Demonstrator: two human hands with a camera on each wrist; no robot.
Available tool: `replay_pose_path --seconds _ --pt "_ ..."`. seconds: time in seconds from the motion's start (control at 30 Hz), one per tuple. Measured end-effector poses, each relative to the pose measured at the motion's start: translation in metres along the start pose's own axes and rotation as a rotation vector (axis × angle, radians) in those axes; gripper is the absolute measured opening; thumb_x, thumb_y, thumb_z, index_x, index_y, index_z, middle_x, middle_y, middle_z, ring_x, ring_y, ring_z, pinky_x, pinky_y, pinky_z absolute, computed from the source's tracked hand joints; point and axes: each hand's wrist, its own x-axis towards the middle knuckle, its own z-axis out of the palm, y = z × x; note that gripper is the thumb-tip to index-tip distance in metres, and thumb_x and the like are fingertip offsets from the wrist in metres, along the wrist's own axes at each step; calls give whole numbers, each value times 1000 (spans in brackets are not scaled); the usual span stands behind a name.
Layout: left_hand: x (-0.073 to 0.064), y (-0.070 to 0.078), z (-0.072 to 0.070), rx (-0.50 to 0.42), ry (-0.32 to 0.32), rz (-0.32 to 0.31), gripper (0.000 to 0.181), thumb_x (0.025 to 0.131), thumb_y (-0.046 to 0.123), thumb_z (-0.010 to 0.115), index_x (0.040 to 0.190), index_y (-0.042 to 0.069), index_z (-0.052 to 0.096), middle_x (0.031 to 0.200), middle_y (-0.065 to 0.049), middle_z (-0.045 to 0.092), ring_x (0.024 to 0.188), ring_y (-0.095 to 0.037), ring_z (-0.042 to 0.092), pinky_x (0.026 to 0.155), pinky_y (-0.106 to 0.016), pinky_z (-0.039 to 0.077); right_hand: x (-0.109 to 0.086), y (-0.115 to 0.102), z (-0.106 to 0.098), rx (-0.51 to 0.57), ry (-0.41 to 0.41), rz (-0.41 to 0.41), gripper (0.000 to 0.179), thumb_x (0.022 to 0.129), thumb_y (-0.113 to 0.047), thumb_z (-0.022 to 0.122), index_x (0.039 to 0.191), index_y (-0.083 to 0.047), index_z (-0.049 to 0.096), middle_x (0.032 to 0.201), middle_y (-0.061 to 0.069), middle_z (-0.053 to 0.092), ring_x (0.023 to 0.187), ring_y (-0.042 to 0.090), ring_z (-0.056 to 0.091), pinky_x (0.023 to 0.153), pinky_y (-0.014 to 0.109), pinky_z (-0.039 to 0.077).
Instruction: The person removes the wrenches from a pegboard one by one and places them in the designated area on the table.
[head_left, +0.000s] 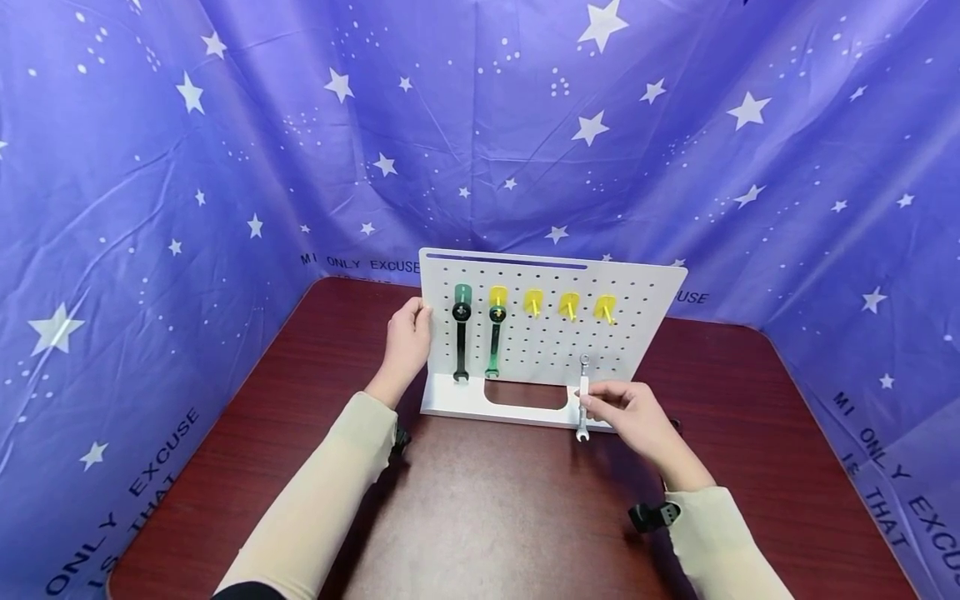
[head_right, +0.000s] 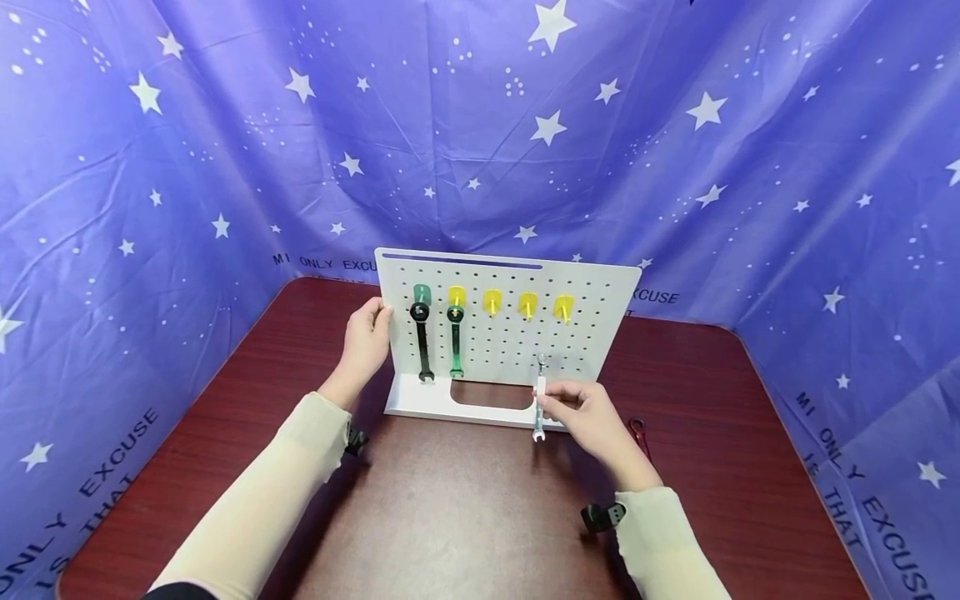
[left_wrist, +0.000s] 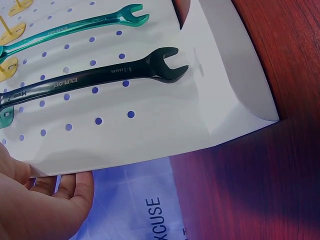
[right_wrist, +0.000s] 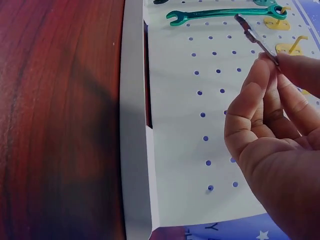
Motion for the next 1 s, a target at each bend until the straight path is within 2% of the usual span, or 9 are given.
replay_pose_path --seconds 0.17,0.4,0.53,0.83,1.0 --pt "-1 4 -1 -15 -6 -15 14 104 3 53 102 -4 65 87 -19 65 79 -31 59 71 -42 49 -3 2 -1 26 6 11 20 94 -6 73 107 9 72 84 10 68 72 12 62 66 30 54" --pt "-2 4 -2 -14 -10 -31 15 105 3 52 102 -3 65 81 -18 60 76 -30 55 68 -40 46 -9 2 -2 35 16 55 19 94 -8 73 107 6 73 91 12 71 76 11 64 71 32 56" --pt "-2 4 -2 -13 -13 -30 15 105 4 52 103 -3 65 84 -18 62 77 -29 57 69 -40 47 -11 5 -4 24 26 63 21 95 -9 73 108 7 73 91 11 71 77 10 64 71 30 56" --pt "-2 5 -2 -12 -18 -32 16 106 4 51 105 -3 66 89 -19 65 79 -30 59 70 -42 48 -17 12 -10 -7 32 27 19 95 -8 73 107 6 74 96 11 71 80 8 62 71 24 53" --pt "-2 4 -2 -8 -15 -36 16 106 5 51 105 -3 65 92 -20 67 81 -31 60 72 -44 50 -19 13 -12 34 30 19 19 94 -4 72 108 10 72 96 15 71 80 8 65 73 27 56"
